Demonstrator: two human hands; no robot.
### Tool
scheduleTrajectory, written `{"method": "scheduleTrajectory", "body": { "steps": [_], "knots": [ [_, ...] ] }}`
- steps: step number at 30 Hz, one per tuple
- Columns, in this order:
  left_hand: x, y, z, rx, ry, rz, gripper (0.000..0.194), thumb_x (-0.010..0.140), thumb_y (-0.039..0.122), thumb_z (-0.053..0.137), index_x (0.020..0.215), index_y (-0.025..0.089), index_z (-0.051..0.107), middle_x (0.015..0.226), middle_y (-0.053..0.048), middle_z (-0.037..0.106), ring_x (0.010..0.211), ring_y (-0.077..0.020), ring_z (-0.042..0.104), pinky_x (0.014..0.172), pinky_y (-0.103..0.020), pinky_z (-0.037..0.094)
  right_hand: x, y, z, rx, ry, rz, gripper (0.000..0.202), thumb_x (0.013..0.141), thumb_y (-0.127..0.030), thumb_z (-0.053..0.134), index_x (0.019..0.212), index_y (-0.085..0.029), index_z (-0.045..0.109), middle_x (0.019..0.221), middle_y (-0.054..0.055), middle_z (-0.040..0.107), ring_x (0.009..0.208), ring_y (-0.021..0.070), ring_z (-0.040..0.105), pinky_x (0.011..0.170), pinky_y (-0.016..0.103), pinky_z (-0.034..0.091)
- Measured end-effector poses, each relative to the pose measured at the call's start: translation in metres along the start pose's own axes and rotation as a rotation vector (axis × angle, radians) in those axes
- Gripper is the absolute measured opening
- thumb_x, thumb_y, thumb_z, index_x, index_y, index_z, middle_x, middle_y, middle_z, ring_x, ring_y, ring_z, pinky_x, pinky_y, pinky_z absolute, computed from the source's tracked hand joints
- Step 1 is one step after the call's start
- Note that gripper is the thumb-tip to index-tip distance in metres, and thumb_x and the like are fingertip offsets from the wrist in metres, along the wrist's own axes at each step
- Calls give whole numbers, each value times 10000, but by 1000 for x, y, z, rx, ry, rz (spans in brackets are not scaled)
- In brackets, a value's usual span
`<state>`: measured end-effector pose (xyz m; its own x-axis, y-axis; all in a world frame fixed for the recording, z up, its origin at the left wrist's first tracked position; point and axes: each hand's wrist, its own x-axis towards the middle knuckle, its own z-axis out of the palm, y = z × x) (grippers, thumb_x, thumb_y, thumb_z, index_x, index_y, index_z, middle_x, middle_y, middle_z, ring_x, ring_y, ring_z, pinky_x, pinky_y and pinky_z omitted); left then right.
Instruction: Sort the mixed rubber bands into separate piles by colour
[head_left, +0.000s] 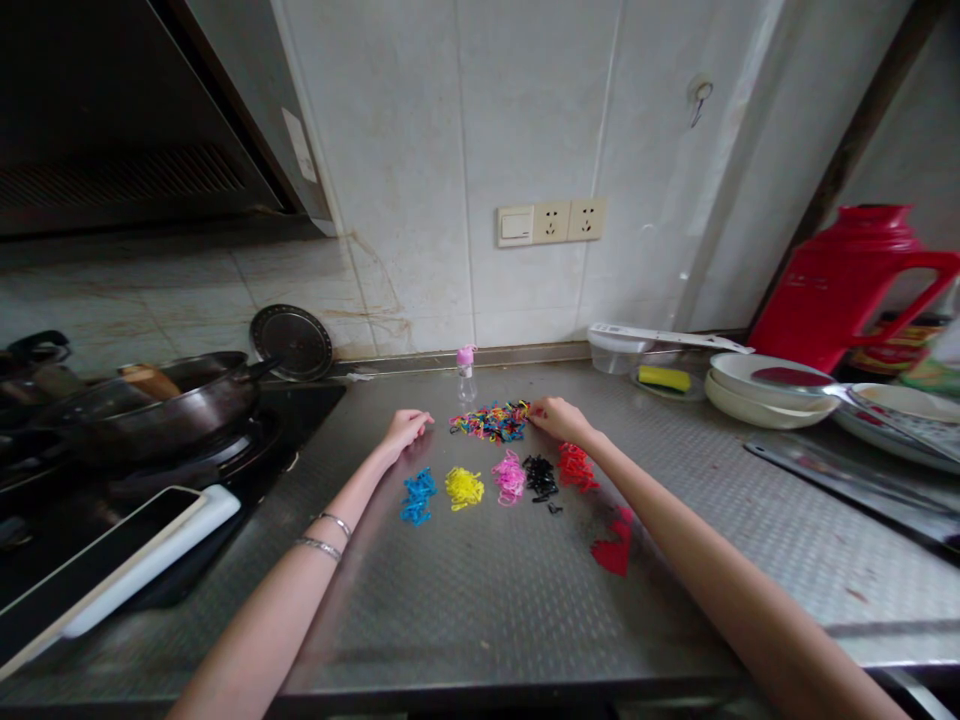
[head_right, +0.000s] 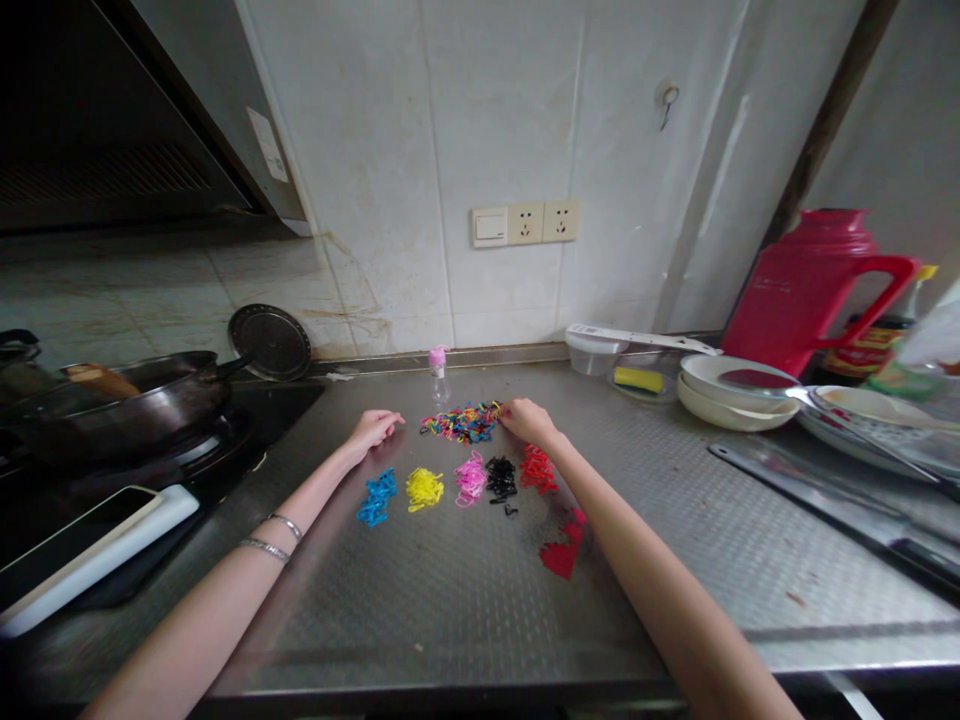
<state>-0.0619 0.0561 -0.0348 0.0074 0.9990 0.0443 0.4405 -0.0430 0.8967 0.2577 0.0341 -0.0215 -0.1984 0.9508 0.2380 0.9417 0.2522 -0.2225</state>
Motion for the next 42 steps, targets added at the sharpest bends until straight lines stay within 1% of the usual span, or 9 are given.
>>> {"method": "scheduleTrajectory", "body": {
  "steps": [3,13,17,20,24,30,36,39,42],
  "knots": [
    [0,0,0,12,7,11,249,693,322,470,721,118,611,440,50,398,342,-37,272,354,-174,164,1,-1,1,-1,13,-2,206,750,-294,466,842,-226,637,839,32,647,767,154,570,572,195,357],
    [-2,1,2,55,38,31,205,680,276,468,681,128,609,419,56,407,337,-45,293,373,-181,204,-2,3,4,32,64,13,181,733,-299,487,808,-211,627,843,32,639,738,139,559,564,187,348],
    [-1,-2,2,82,42,78,220,689,291,464,666,130,611,413,56,401,347,-50,309,390,-184,227,0,6,7,108,87,42,185,709,-278,499,791,-188,638,758,33,645,677,128,558,566,183,357],
    [-2,-2,3,98,48,105,236,694,301,458,657,128,614,422,49,408,374,-58,338,401,-185,238,1,8,9,200,102,-5,182,688,-234,507,778,-159,646,717,33,647,651,114,554,597,174,373],
    [-6,-1,4,125,66,130,247,695,305,454,648,126,616,439,37,428,417,-73,388,421,-185,261,0,10,13,277,112,-61,183,665,-200,513,768,-143,654,696,27,649,638,113,550,616,180,392],
    [-5,-3,6,167,94,128,243,691,288,445,668,128,625,448,27,454,429,-86,424,430,-187,284,-3,9,13,344,144,-56,217,665,-193,533,833,-139,658,696,29,653,634,116,556,633,193,414],
    [0,-6,6,211,112,148,247,686,289,444,648,132,631,445,24,460,443,-93,438,436,-189,286,-6,-8,-2,363,181,-90,242,693,-231,535,882,-140,654,770,49,663,692,126,578,654,200,422],
    [1,-7,7,200,119,142,242,681,285,447,646,131,630,440,24,461,438,-93,438,438,-190,288,-10,-24,-11,365,174,-144,244,702,-215,526,901,-150,653,786,45,665,703,124,583,663,199,422],
    [2,-8,7,186,128,137,237,678,283,451,645,132,630,435,25,465,432,-95,443,436,-192,291,-18,-46,-18,362,127,-242,225,709,-207,520,877,-149,658,774,44,665,690,126,586,649,199,424]
  ]
}}
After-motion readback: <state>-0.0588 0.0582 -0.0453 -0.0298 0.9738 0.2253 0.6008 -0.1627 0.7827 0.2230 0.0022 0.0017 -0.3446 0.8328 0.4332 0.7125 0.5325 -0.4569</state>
